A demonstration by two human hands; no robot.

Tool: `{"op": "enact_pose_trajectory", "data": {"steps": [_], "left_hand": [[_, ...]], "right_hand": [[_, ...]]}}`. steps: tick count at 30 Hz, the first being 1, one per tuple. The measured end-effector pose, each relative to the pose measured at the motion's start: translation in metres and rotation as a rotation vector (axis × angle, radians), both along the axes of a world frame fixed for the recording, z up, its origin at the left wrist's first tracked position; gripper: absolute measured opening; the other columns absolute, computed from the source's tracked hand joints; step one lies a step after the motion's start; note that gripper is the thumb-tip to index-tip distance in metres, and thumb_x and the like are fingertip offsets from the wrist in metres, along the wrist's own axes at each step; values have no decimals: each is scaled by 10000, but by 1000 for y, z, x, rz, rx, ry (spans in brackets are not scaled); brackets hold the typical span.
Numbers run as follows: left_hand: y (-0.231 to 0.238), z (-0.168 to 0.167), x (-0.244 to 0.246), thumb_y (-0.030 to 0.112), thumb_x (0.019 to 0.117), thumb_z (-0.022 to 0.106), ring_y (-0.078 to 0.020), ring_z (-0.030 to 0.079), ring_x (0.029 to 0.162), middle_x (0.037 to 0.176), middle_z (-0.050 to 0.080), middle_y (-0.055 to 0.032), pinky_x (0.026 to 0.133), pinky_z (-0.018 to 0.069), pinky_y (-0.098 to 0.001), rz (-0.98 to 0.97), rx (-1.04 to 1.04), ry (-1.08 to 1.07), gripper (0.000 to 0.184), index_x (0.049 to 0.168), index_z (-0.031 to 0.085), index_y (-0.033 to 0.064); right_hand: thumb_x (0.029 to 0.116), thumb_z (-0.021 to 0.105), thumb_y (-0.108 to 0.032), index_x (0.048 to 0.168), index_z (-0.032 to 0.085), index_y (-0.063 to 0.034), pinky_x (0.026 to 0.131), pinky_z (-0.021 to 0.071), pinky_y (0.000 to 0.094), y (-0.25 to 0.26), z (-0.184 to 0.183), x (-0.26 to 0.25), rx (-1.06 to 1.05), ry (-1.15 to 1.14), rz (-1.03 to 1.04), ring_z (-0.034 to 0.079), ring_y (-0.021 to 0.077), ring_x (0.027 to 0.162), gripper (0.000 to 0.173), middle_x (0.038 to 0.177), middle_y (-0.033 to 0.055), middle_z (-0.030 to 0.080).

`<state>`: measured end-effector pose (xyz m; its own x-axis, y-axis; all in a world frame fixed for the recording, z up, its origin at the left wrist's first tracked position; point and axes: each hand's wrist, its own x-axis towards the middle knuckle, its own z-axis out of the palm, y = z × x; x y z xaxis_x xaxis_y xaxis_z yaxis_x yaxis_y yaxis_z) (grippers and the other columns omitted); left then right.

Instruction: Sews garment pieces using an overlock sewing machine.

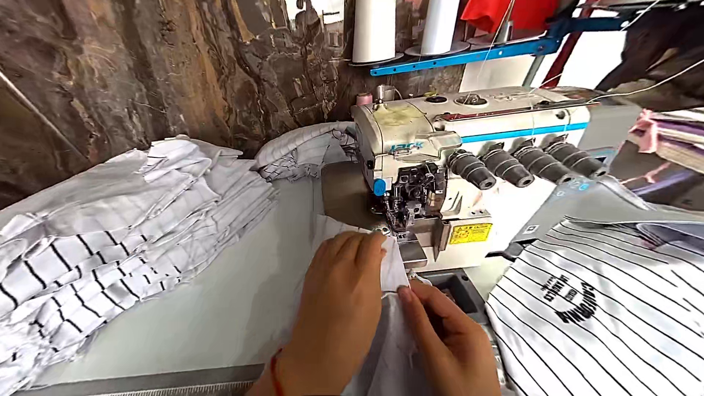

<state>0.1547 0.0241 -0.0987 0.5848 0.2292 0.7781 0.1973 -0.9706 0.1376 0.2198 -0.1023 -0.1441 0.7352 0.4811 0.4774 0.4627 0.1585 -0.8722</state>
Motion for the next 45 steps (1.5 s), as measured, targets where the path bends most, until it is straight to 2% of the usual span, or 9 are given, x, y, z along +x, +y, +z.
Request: {"op": "enact_pose_trajectory", "data": {"steps": [5,7,14,21,35,38,41,43,45], "left_hand": [[-16,-14,-14,459,1071,404,-282,651,1250,1280,721,-73,1079,469,-513,-3,78,104,526,1212,737,77],[-17,-16,-13,593,1049,342,-302,614,1298,1337,691,-71,1105,426,-553,2,88,141,662,1279,708,91],[-18,-17,-2,816,924,230,-328,594,1314,1377,664,-95,1106,397,-573,40,119,187,934,1333,680,107],[-12,-19,8,865,882,206,-341,611,1291,1317,684,-161,1098,419,-556,-13,101,86,938,1209,690,131],[22,-6,14,784,934,342,-276,644,1262,1298,702,-122,1052,504,-516,-114,75,125,875,1208,689,28],[49,0,-3,572,982,510,-279,661,1175,1260,686,-128,965,539,-518,-44,-259,108,674,1344,599,11],[56,-19,-34,484,1070,371,-174,640,1172,1287,648,-90,978,538,-435,-14,-850,51,599,1485,438,58],[40,-21,-43,340,1083,398,-40,671,1000,1086,687,11,895,569,-270,-99,-1250,-28,380,1298,573,80],[35,-11,-49,177,1063,474,4,649,710,786,678,61,665,557,-206,-29,-1195,-173,224,1034,672,77]], "right_hand": [[955,572,44,1133,512,-13,601,495,115,-7,0,0,139,104,114,574,-94,646,196,752,-138,646],[971,568,33,1113,563,-46,674,517,110,-9,-3,2,182,96,154,602,-103,731,162,831,-151,670],[996,556,23,1090,698,35,770,560,119,-11,0,18,207,-1,113,654,-81,830,171,966,-55,746],[984,588,-22,1045,732,44,785,546,109,-8,2,28,129,-116,-16,658,-71,840,170,946,8,755],[982,607,-105,1019,785,-13,667,486,89,-1,22,38,-99,-275,-147,608,-63,704,204,828,34,734],[997,595,-132,1045,792,-44,681,493,95,-6,28,44,-175,-303,-94,621,-65,727,222,870,25,755],[989,618,-101,1121,757,-2,672,517,100,-15,26,52,-146,-224,42,616,-72,721,216,880,3,745],[962,657,-72,1140,695,16,639,544,117,-18,24,54,-101,-111,109,637,-68,692,202,844,-50,735],[937,688,-53,1114,653,-31,623,555,123,-20,24,54,-75,-2,151,651,-61,682,181,825,-106,725]]}}
